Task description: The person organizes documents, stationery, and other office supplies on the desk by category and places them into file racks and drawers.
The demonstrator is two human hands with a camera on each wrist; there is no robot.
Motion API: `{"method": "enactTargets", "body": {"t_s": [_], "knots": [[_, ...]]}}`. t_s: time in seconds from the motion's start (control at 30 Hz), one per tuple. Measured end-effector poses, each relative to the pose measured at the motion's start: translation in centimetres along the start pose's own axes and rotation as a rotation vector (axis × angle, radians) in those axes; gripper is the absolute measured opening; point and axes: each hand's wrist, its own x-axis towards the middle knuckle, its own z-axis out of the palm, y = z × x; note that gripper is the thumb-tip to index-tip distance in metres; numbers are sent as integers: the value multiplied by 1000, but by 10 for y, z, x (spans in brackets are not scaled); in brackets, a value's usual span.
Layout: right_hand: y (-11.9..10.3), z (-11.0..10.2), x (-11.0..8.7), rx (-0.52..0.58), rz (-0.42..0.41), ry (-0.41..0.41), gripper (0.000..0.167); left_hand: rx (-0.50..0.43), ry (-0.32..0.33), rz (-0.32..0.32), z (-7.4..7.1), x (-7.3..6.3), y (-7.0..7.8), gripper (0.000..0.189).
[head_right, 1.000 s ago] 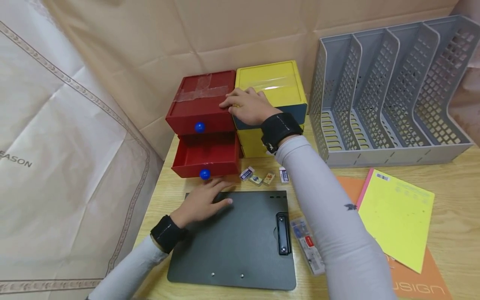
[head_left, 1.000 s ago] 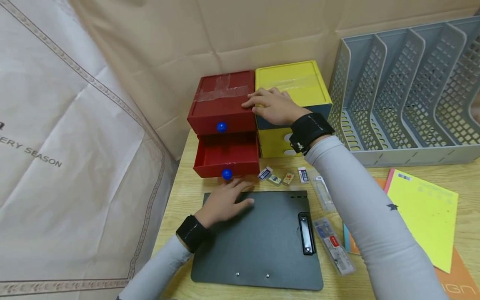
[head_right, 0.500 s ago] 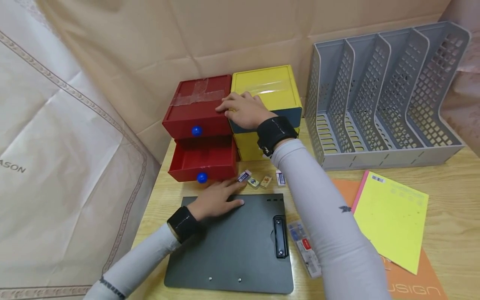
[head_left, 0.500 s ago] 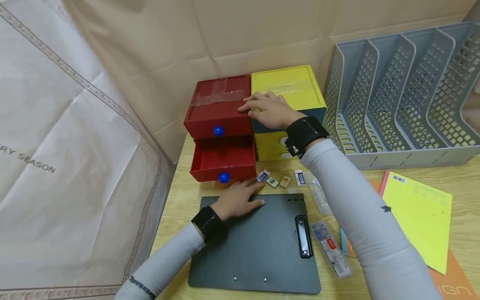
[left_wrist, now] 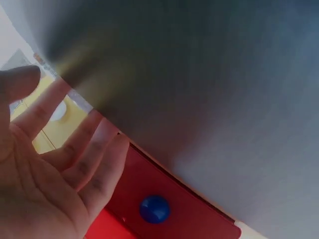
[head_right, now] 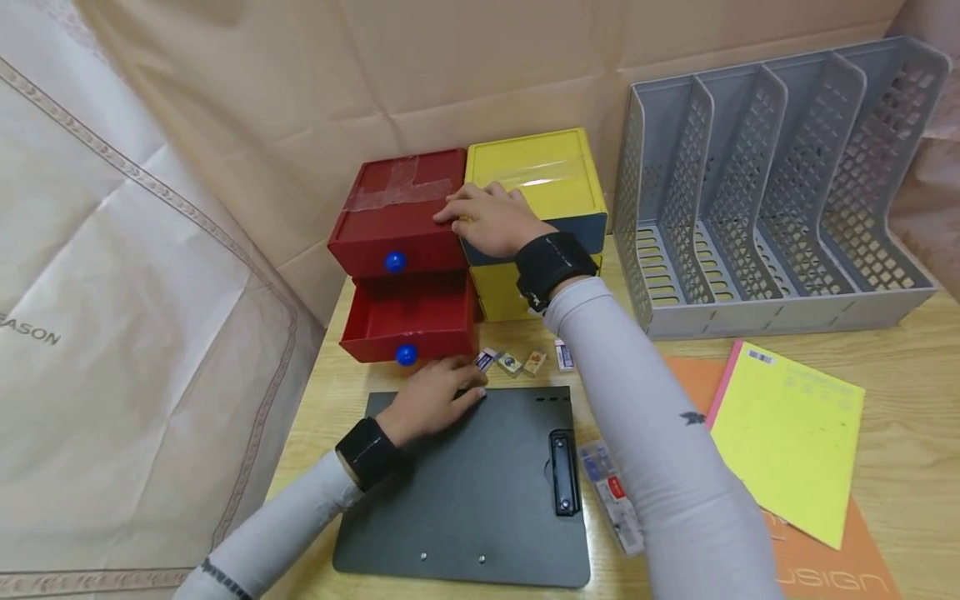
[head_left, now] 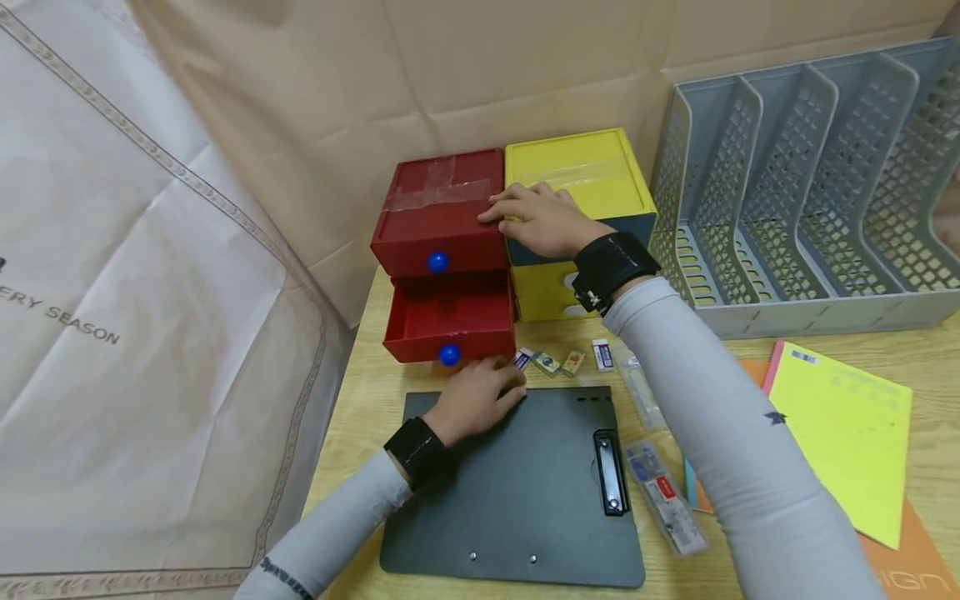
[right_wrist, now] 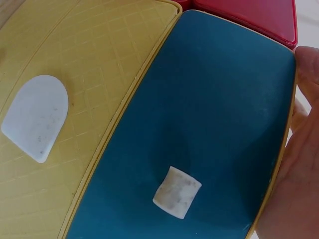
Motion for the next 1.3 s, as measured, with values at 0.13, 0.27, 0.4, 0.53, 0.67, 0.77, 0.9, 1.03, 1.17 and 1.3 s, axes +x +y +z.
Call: {"method": "enactTargets", "body": {"t_s": [0.13,0.27,0.4,0.53,0.67,0.77,0.9,1.03,1.17,1.3], "knots": [[0,-2,0,-1,0,0,40,48,27,31,-4,-1,1,23],[0,-2,-1,6,0,-1,41,44,-27,24,-12,-1,4,28],[0,-2,-1,5,-1,-1,41,61,-34,-17,-14,5,7,42],[0,-2,-2,4,4,2,41,157,-27,-63,-6,13,10,51],[-1,-1,-2,14,-4,-2,41,232,-17,-95,1,20,14,50],[-1,0,-1,13,-2,0,41,255,49,-96,6,23,16,45],[2,-1,-3,15,9,8,41,292,128,-84,12,28,19,39],[2,0,-3,24,-1,5,41,270,97,-123,14,28,19,26],[0,1,-3,22,1,10,40,209,26,-145,11,27,16,31],[-1,-1,-3,18,-1,9,40,148,-19,-152,6,23,13,27]]}}
